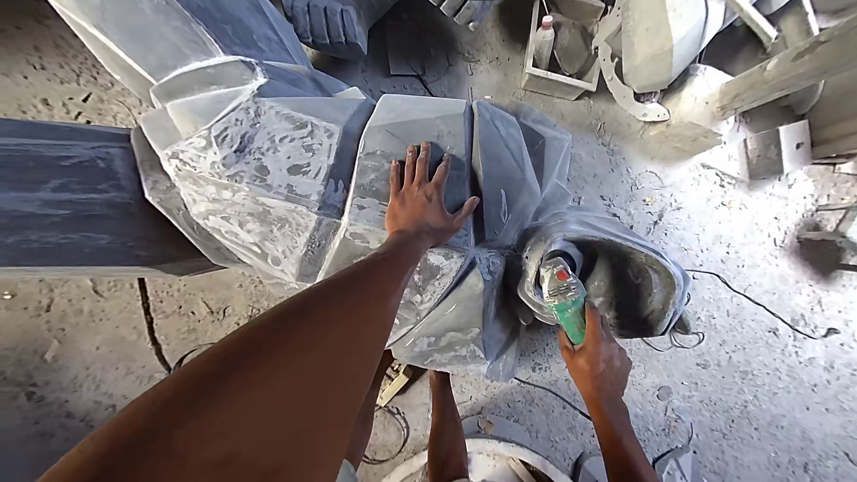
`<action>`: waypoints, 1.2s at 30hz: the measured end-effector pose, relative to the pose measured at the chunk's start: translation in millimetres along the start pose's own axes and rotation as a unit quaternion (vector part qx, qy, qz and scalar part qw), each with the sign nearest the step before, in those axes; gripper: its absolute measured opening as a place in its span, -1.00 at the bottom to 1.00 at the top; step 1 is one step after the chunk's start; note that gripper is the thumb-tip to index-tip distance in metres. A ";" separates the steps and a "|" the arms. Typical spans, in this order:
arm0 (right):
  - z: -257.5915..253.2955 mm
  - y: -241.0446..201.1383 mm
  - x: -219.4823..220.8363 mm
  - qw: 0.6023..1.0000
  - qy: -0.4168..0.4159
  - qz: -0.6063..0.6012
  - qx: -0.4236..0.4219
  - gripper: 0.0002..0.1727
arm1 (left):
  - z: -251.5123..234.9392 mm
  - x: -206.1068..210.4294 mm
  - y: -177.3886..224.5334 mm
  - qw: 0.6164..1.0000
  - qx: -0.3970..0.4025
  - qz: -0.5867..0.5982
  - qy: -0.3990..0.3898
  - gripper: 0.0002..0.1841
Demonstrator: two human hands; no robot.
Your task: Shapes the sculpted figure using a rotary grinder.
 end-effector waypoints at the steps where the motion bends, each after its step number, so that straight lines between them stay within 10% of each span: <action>1: 2.5 3.6 2.4 1.000 0.006 0.003 -0.007 -0.18 | 0.2 -0.2 0.0 1.000 -0.001 0.000 0.001 0.10; 13: 28.1 61.1 28.4 0.997 0.020 0.054 -0.045 -0.19 | -0.8 -0.6 -0.3 1.000 0.003 0.000 0.007 0.09; 25: 47.5 32.9 39.5 0.937 -0.143 -0.308 0.087 -0.12 | -2.5 1.3 -3.0 0.999 0.019 -0.003 0.030 0.09; 36: -17.2 5.3 6.7 0.989 -0.073 -0.129 -0.011 -0.22 | 0.0 0.0 -1.6 1.000 0.009 0.002 0.028 0.09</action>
Point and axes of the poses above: each hand's wrist, its own z-axis away from the middle knuckle, its own x-axis out of the palm, y = z × x, the point moved 7 cm from there along -z, towards the middle knuckle, and after that the axes turned 10 degrees about x, right-handed, at the moved point
